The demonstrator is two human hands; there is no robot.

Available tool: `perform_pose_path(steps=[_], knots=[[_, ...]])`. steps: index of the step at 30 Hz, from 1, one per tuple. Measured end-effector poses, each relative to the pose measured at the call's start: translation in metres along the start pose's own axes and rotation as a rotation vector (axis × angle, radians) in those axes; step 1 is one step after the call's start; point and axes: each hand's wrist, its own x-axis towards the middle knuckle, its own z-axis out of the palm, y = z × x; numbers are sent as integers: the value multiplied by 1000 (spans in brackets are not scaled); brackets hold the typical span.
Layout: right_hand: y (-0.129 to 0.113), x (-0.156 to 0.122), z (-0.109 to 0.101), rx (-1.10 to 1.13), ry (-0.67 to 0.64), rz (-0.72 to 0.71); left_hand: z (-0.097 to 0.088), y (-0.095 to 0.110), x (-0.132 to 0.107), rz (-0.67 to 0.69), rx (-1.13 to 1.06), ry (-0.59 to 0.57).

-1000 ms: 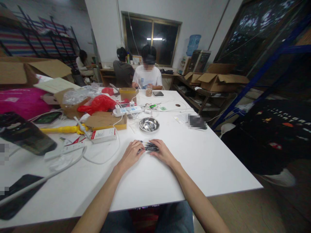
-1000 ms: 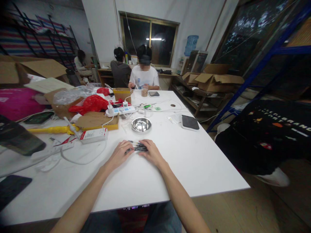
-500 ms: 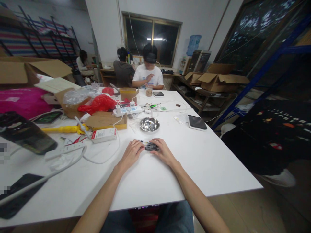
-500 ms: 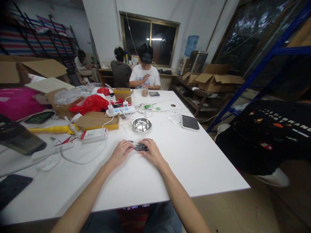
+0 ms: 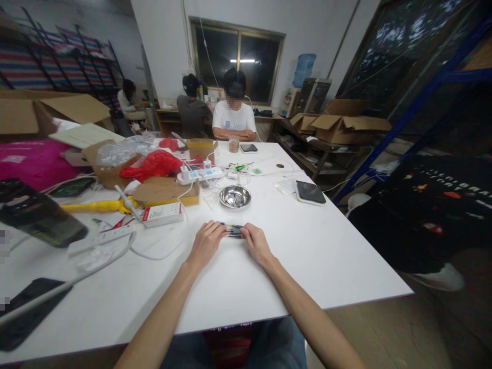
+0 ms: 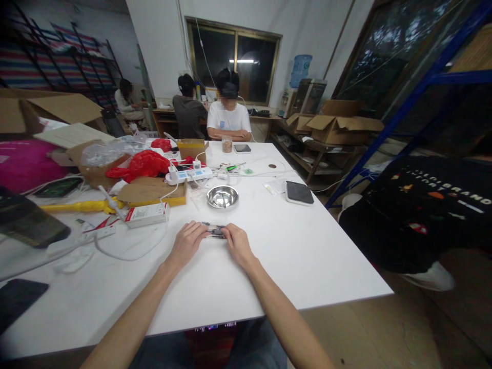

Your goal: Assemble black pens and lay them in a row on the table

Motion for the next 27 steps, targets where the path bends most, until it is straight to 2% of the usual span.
perform_pose_path(steps=[3,9,13,18,21,24,27], knots=[[-2,-2,2,86,1,4,-1,-1,-1,-8,58,-33],[-10,-3,0,152,-22,-29,-2,1,-3,-40,65,-27],[-14,-3,1,120,-78,-53,-1,2,-3,22,36,-83],[-14,-3,3,86,-13,-173,1,-2,-4,-9,38,-117],[-12,-1,2,-37,-44,-108,2,-2,-5,-10,25,-130],[-12,-1,1,-54,-76,-84,2,0,-7,-52,57,-157],[-16,-1,0,14,-53,-165,2,1,-8,-139,111,-200]])
